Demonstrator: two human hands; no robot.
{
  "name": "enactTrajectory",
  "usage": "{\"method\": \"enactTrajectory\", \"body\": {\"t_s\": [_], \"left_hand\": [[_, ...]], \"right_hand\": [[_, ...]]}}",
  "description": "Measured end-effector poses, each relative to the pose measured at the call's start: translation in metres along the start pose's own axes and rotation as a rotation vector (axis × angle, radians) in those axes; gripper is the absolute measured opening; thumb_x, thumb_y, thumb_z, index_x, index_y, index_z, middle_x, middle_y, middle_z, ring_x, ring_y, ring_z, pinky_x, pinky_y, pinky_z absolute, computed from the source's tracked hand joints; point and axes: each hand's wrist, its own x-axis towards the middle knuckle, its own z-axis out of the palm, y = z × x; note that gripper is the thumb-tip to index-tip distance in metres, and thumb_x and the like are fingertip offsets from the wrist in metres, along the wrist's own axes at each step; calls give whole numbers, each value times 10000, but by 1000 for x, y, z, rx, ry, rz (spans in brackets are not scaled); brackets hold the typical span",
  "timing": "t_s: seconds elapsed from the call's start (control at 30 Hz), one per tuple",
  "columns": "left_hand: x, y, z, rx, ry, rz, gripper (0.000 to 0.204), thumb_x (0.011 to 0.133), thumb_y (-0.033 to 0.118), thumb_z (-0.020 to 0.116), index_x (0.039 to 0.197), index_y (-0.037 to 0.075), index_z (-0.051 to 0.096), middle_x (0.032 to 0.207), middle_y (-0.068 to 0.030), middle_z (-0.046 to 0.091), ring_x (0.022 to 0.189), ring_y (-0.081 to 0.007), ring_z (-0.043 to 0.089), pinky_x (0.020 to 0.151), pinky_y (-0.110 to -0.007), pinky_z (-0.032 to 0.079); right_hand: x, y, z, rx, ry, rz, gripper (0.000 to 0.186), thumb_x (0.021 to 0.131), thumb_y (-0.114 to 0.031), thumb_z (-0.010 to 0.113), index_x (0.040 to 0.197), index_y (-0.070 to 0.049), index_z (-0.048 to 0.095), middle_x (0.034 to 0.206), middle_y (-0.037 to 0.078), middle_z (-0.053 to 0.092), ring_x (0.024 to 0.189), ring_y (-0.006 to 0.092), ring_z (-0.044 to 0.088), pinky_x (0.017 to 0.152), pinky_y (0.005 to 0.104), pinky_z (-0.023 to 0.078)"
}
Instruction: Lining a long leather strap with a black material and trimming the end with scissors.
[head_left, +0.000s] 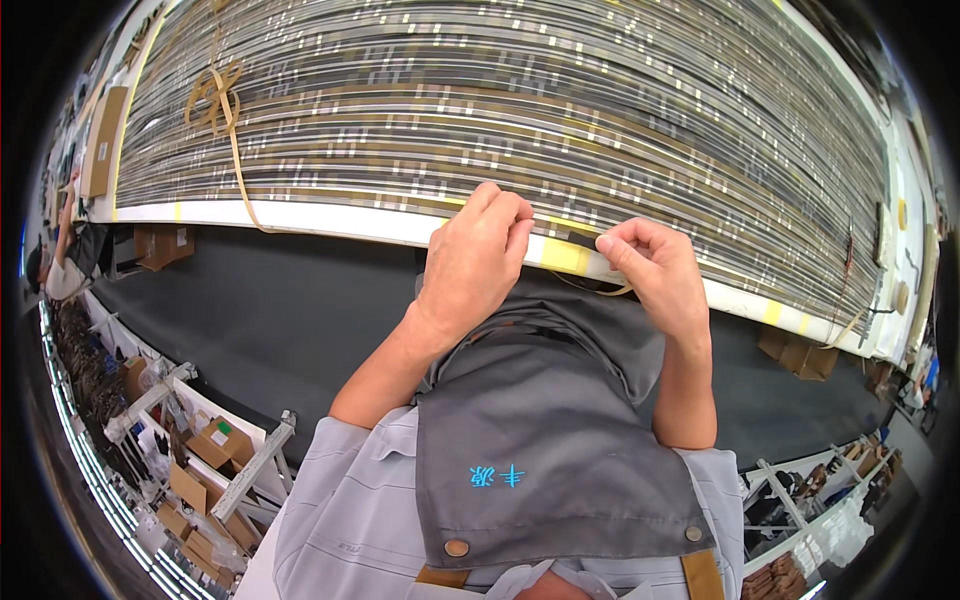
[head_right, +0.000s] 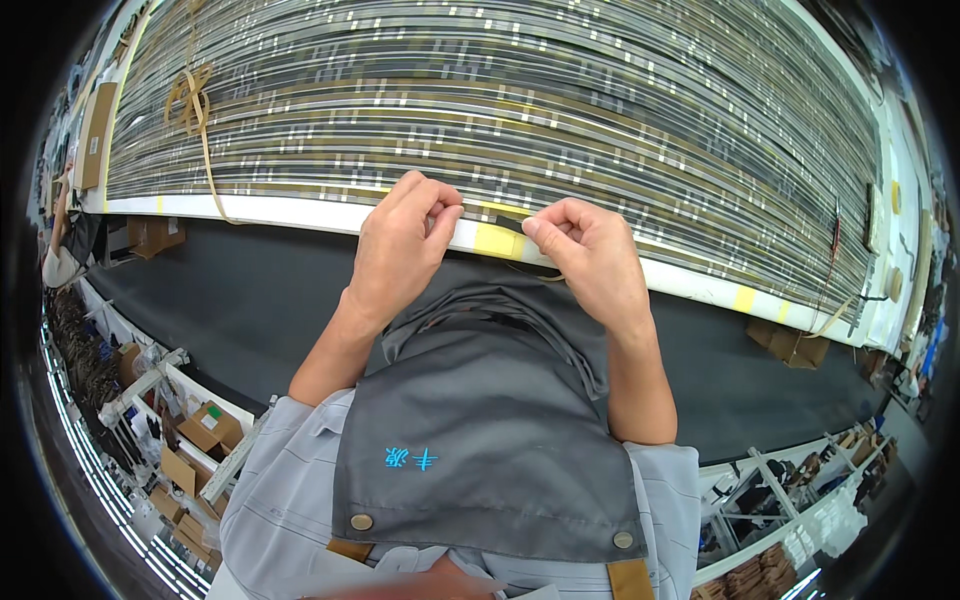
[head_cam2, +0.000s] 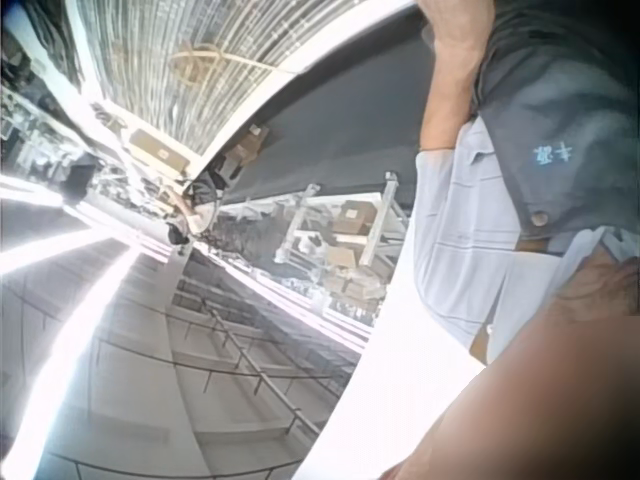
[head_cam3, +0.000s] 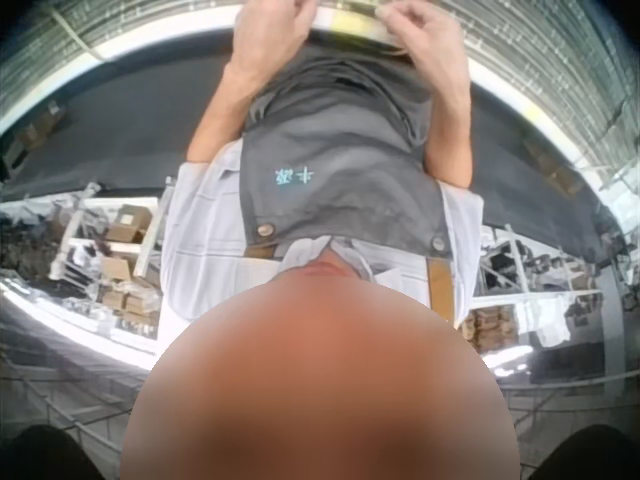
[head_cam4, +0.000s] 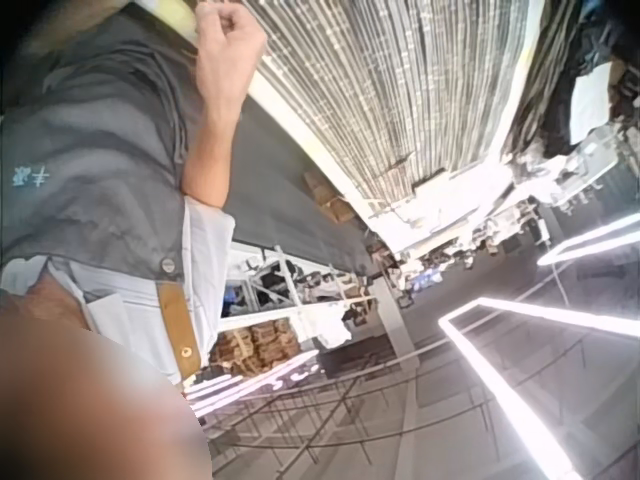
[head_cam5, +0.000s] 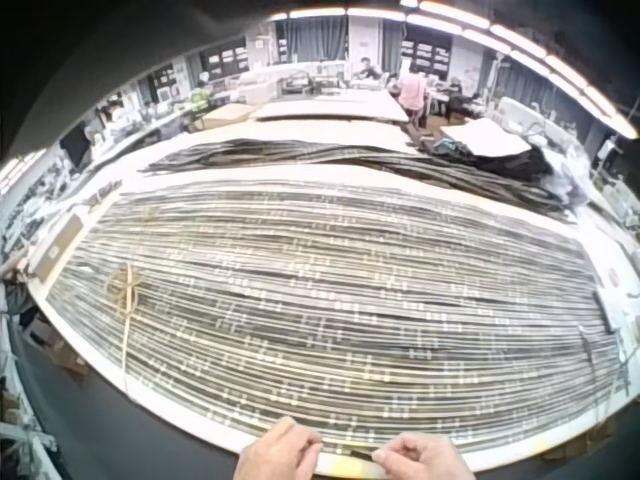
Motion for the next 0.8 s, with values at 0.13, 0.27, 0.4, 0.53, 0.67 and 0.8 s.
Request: {"method": "enactTrajectory", "body": {"t_s": [0.13, 0.27, 0.4, 0.53, 0.67, 0.8], "left_hand": [[0, -1, 0, 21, -21, -21, 59, 856, 14, 683, 900, 16, 645, 816, -67, 593, 673, -196, 613, 591, -322, 493], [0, -1, 1, 30, -1, -15, 59, 856, 25, 685, 896, 22, 642, 816, -67, 597, 667, -201, 616, 594, -325, 498], [-4, -2, -2, 2, 1, -10, 67, 860, 32, 683, 922, 30, 659, 827, -73, 598, 672, -208, 622, 600, -331, 500], [-14, -1, -11, 53, -1, 6, 127, 868, 33, 675, 994, 44, 683, 855, -80, 599, 678, -227, 624, 606, -348, 502], [-24, 0, -14, 66, -37, 107, 213, 876, 38, 668, 1088, 59, 685, 884, -87, 589, 691, -263, 620, 618, -372, 501], [-24, 3, -10, 56, -29, 176, 212, 876, 36, 667, 1088, 58, 677, 876, -89, 574, 692, -274, 613, 622, -381, 496]], "right_hand": [[1, 2, -3, -6, 33, -7, 183, 923, -158, 697, 882, 20, 691, 676, -48, 560, 612, 20, 447, 535, 206, 361], [1, 3, -3, 1, 51, -17, 190, 925, -165, 694, 872, 17, 686, 683, -44, 568, 614, 15, 452, 532, 202, 355], [-2, -2, -6, -3, 50, 16, 193, 923, -168, 693, 867, 16, 684, 692, -38, 576, 617, 16, 457, 539, 199, 359], [-3, -1, -8, -22, 53, 2, 196, 927, -175, 695, 861, 9, 685, 693, -38, 571, 614, 12, 448, 533, 197, 347], [-7, -2, -10, -20, 38, 30, 189, 926, -172, 696, 867, 8, 686, 693, -39, 567, 614, 12, 447, 537, 195, 347], [-7, -1, -10, -6, 44, 59, 178, 929, -160, 683, 874, 9, 680, 703, -36, 573, 619, 14, 458, 553, 193, 358]]}}
